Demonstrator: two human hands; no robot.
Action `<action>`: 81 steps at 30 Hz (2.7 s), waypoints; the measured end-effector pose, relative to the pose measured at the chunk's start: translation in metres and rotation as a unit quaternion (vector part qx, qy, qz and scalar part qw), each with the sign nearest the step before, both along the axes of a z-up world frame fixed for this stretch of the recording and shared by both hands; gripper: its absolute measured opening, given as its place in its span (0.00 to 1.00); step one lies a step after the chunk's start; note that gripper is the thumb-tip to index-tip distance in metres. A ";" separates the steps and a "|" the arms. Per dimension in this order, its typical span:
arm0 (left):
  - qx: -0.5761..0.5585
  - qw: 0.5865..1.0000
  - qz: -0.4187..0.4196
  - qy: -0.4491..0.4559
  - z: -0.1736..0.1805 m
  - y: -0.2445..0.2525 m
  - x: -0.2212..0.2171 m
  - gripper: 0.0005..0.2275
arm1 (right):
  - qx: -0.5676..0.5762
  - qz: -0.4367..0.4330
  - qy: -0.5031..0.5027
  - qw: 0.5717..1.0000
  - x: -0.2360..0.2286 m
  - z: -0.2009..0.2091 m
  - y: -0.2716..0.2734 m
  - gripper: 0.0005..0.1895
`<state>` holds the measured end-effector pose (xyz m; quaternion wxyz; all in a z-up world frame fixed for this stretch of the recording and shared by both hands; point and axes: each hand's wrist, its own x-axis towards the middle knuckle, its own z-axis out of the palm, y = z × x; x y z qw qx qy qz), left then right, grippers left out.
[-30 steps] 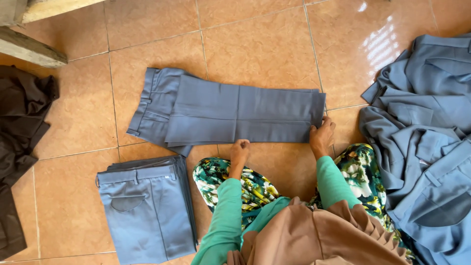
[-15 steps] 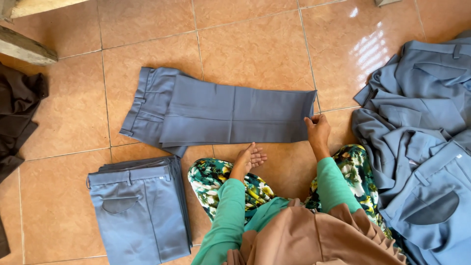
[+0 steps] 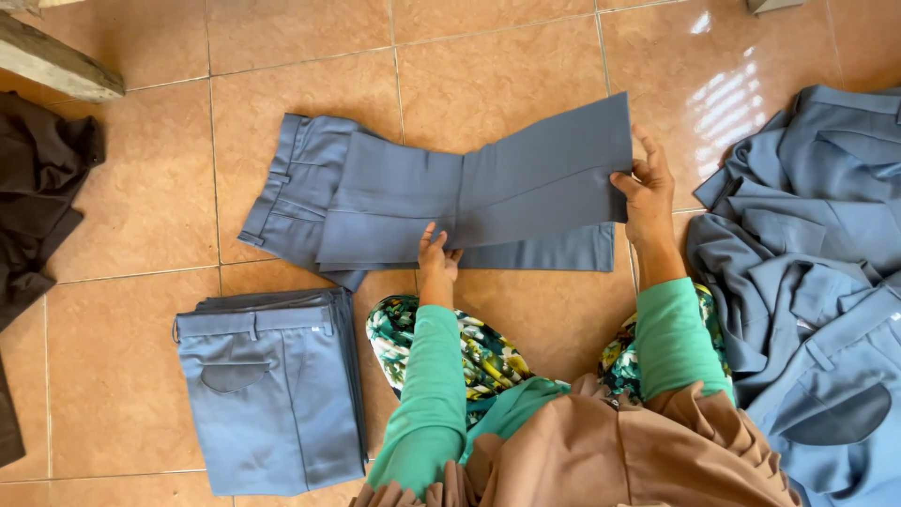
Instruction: Folding blue trousers into neat rectangles and stacking them on the floor.
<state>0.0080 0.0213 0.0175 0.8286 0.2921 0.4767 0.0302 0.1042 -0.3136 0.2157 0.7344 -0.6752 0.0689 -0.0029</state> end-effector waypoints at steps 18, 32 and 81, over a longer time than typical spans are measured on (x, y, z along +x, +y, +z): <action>0.211 0.971 -0.035 0.104 -0.009 0.049 -0.030 0.19 | -0.115 -0.067 0.139 0.981 -0.034 -0.156 -0.018 0.24; 0.405 0.879 -0.198 0.155 -0.055 0.056 -0.038 0.17 | -0.391 -0.076 0.131 0.908 -0.061 -0.200 -0.047 0.20; 0.298 0.930 -0.206 0.056 -0.075 -0.079 -0.034 0.27 | -0.407 0.068 0.061 0.909 -0.084 -0.133 -0.014 0.21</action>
